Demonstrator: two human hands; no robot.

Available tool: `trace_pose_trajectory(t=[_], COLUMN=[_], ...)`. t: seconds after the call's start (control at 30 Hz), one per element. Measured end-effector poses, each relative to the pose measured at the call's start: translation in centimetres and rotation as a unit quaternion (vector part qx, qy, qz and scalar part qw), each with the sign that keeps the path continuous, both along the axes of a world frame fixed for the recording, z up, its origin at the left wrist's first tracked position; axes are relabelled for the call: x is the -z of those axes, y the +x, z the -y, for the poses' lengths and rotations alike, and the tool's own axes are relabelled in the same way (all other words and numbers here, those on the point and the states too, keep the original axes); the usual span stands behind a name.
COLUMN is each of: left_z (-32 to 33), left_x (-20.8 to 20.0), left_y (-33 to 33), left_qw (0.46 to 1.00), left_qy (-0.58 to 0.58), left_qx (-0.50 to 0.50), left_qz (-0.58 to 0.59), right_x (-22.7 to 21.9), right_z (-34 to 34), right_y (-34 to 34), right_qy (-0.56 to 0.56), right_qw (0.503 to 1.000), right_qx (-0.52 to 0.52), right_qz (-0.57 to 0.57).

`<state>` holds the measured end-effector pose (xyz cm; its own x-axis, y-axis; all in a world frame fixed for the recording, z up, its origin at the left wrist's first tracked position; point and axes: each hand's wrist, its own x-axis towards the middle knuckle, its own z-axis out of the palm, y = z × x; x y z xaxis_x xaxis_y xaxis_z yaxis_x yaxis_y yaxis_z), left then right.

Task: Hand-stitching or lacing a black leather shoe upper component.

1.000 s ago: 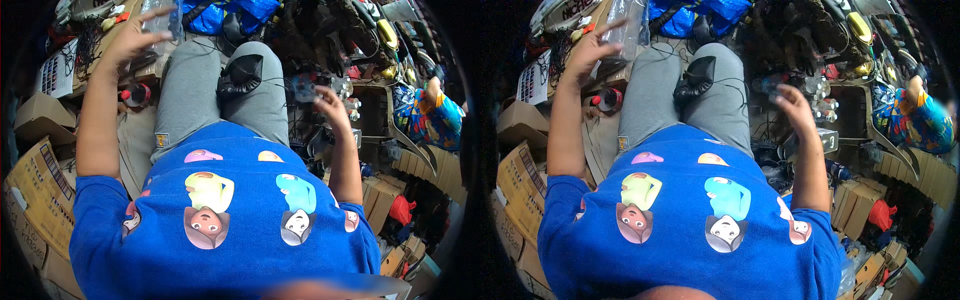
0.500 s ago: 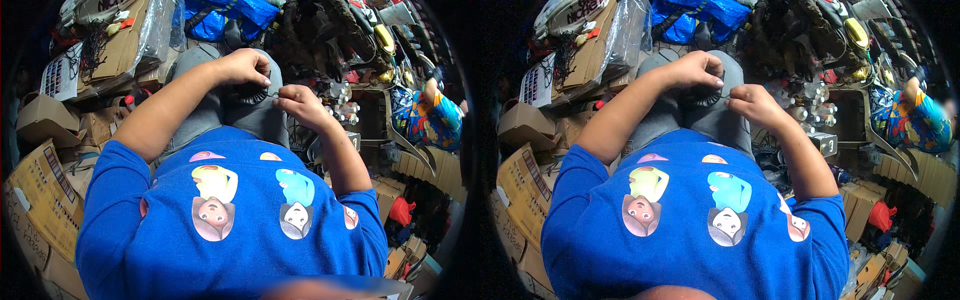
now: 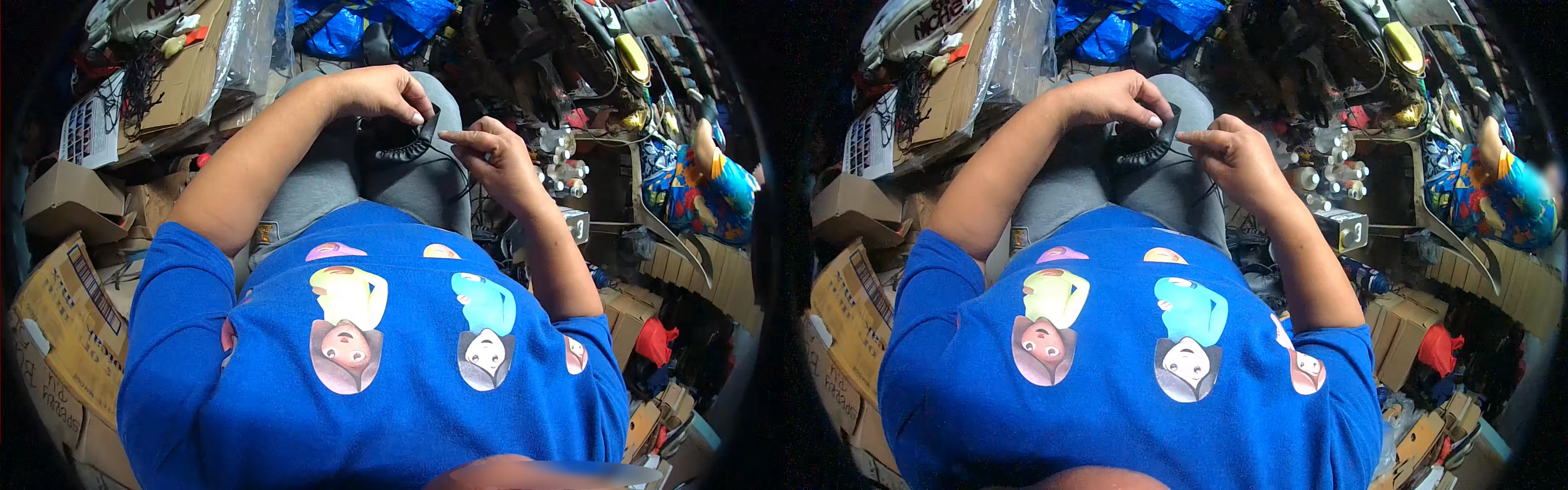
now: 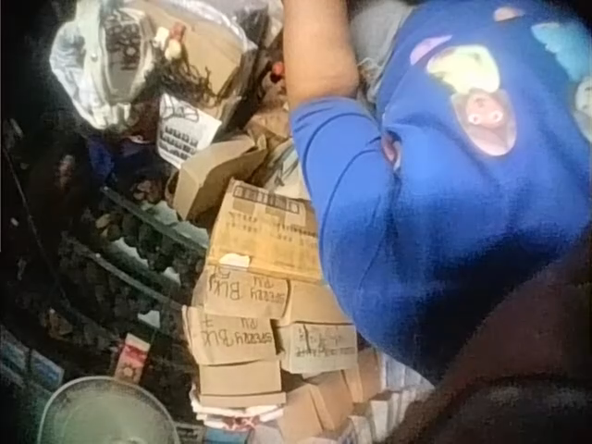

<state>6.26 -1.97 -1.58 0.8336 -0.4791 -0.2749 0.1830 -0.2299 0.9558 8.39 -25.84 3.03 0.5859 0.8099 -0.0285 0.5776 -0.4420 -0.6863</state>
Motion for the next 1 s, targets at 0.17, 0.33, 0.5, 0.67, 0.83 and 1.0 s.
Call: trace_pose_trajectory(t=[0.17,0.33,0.5,0.67,0.83,1.0], left_z=[-0.2,-0.3,-0.4,-0.3,-0.3,-0.3], left_x=[-0.4,0.2,0.2,-0.3,-0.2,0.1], left_y=[-0.1,0.2,0.2,0.1,0.1,0.1], left_qw=[1.0,0.998,0.997,0.996,0.996,0.997], left_qy=[0.019,0.027,0.041,0.048,0.052,0.039], left_qx=[0.022,0.054,0.063,0.066,0.07,0.07], left_qz=[0.002,0.014,0.025,0.031,0.016,0.013], right_x=[0.1,-0.8,-1.1,-0.9,-0.9,-0.9], right_z=[-0.6,-1.0,-1.2,-1.0,-1.0,-1.0], right_y=[0.1,-0.2,-0.5,-0.7,-0.7,-0.6], right_qy=[-0.029,-0.074,-0.092,-0.073,-0.073,-0.086], right_qw=[1.0,0.997,0.993,0.996,0.996,0.995], right_qx=[0.008,0.031,0.018,0.039,0.042,0.047], right_qz=[-0.002,0.004,0.071,0.033,0.018,0.01])
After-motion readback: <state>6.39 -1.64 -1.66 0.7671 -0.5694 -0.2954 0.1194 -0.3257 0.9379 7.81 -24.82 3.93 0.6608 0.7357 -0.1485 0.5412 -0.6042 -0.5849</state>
